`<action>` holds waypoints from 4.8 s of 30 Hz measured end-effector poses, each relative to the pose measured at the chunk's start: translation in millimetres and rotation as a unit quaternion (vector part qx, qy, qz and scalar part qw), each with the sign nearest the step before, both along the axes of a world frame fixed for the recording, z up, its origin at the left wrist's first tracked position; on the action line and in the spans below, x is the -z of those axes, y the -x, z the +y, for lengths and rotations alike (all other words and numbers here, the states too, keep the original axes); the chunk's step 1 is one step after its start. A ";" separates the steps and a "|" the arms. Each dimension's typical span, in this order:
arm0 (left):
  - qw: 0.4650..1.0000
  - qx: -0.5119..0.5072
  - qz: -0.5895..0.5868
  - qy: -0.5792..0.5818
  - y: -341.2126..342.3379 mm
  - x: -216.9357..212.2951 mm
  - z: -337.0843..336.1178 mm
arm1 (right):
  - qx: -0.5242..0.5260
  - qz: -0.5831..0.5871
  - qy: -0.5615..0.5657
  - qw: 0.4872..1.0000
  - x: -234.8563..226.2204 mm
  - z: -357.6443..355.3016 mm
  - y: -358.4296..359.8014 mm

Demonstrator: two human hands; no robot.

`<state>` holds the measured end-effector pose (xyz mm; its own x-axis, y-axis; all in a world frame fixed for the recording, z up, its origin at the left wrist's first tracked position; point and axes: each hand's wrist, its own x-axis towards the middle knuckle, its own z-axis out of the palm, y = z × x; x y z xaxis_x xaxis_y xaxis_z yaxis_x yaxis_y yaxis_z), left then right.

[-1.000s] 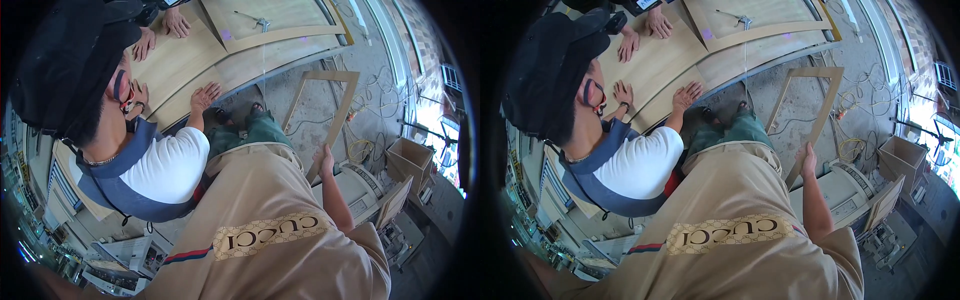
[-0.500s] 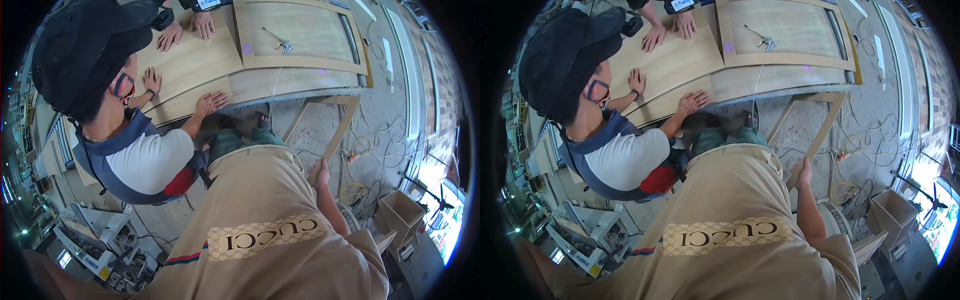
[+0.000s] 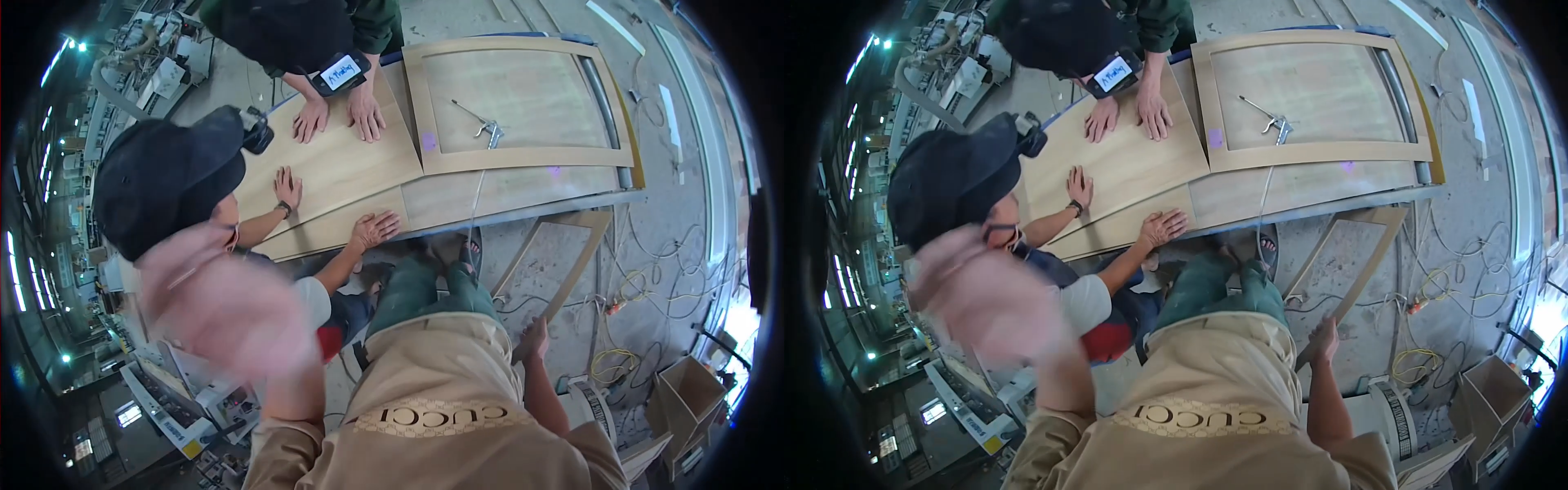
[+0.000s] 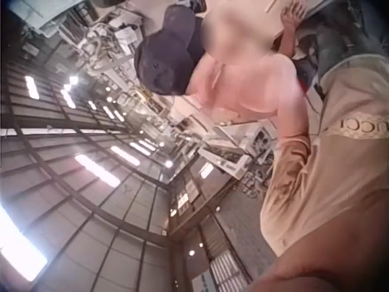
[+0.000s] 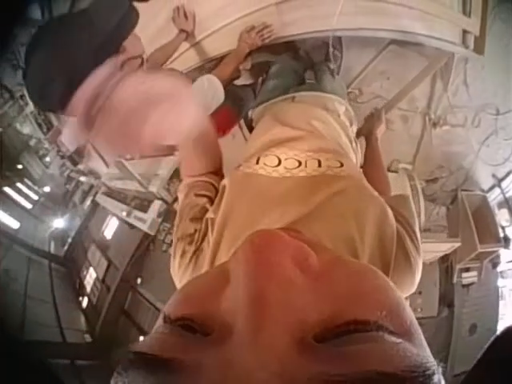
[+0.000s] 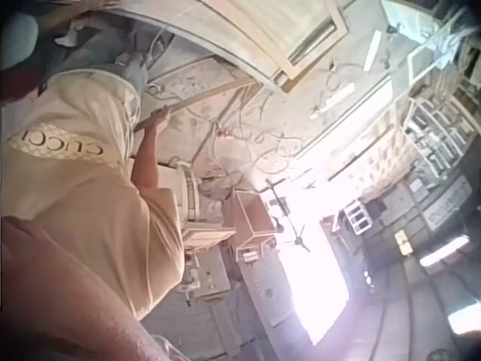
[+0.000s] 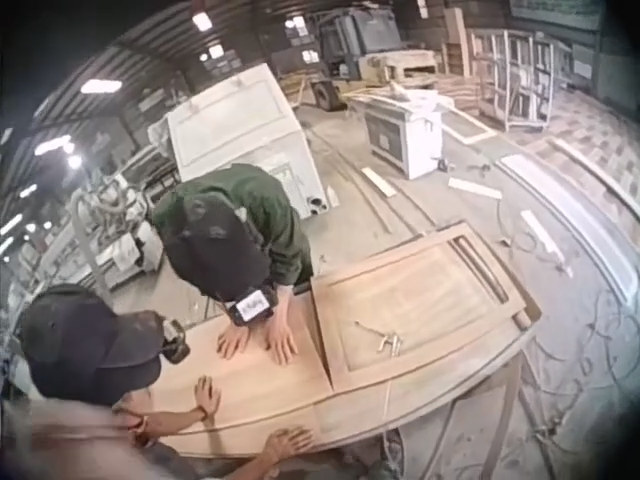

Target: Sorting and moving wooden furniture panels along a production line and conveyor system.

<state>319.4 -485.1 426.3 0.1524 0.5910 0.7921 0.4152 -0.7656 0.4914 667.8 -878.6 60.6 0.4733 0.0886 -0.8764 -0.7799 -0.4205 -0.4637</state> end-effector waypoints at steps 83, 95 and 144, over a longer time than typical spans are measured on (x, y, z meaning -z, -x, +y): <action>0.869 -0.110 0.407 0.259 7.3 501.6 202.7 | 0.948 0.215 -0.189 0.137 57.7 -107.4 80.7; 0.838 -0.250 0.388 0.292 -31.1 509.6 224.0 | -0.025 0.041 0.172 0.984 20.2 -32.3 103.5; 0.777 -0.086 0.337 0.525 -56.5 400.6 3.7 | -0.065 0.010 -0.023 0.998 12.0 -70.0 34.4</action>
